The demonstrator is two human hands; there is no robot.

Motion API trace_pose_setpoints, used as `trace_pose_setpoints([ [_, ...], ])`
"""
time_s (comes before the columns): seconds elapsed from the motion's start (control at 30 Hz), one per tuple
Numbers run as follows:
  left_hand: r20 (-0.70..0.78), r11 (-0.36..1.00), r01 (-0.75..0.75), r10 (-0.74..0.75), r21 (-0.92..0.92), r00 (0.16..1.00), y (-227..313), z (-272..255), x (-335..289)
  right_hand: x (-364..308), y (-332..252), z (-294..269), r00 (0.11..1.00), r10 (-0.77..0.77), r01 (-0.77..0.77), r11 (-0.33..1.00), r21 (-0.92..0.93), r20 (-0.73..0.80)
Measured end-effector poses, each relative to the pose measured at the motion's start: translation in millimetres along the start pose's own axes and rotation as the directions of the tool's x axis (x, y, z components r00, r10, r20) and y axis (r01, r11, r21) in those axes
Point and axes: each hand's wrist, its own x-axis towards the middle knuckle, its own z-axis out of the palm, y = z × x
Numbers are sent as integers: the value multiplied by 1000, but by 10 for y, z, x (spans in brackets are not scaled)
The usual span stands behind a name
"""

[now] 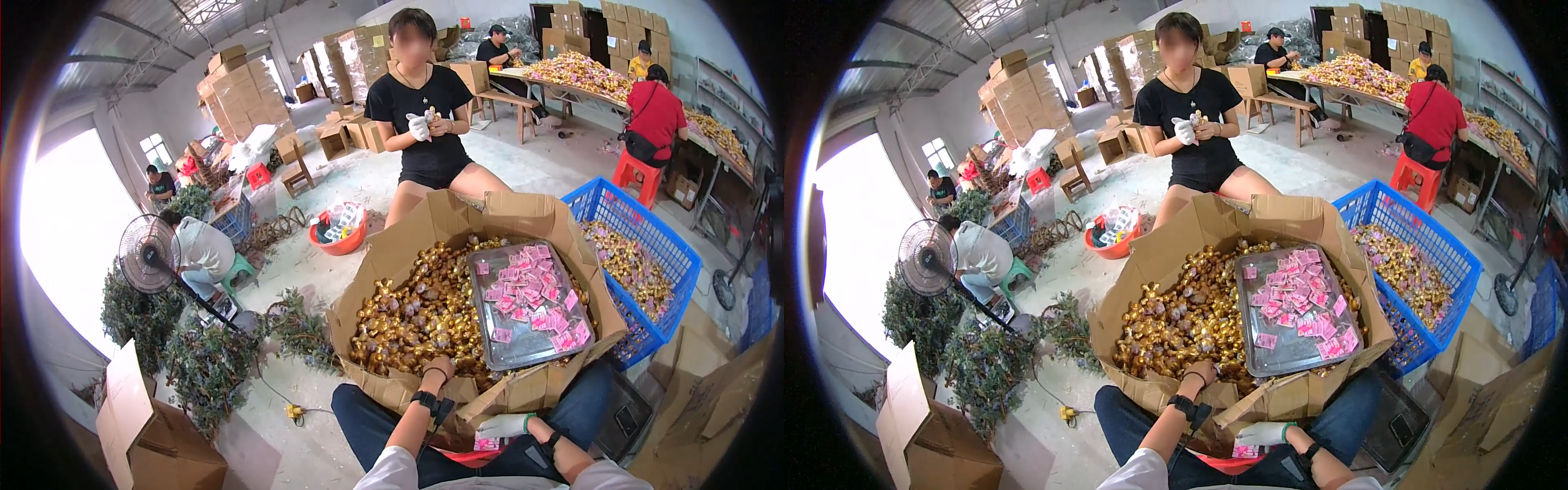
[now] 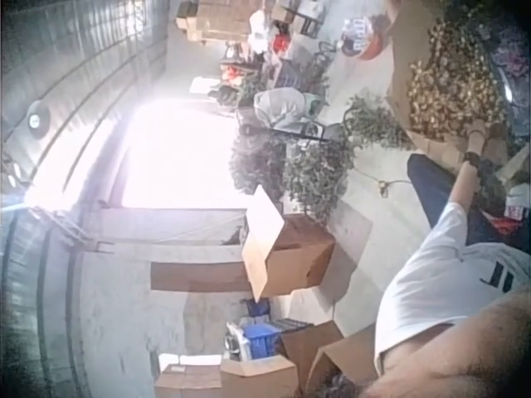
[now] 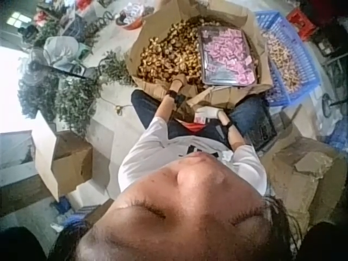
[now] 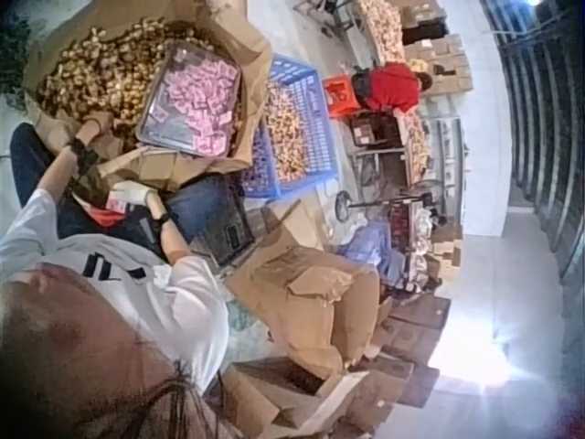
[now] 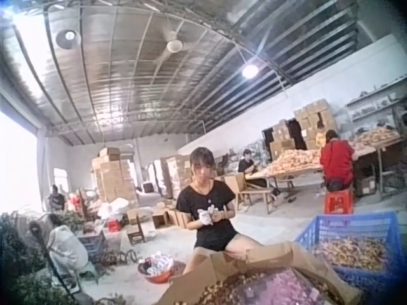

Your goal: Applying pink labels to gold-wrapped spherical products and placing them into a shipping box.

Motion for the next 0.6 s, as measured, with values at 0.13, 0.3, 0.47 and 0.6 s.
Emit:
trace_pose_setpoints([
  [0.13,-31,1000,-5,4,-18,1000,3,-18,-43,-7,4,11,999,-42,42,999,-11,-24],
  [0.3,51,998,46,-44,-46,998,9,-41,-23,-36,-84,-22,998,49,-49,999,12,25],
  [0.47,-39,997,-1,-2,-72,999,-58,43,29,91,94,8,1000,-7,7,999,-47,1],
  [0.6,-57,1000,-8,6,-23,998,-70,57,57,-30,-41,18,999,36,-35,997,64,-15],
])
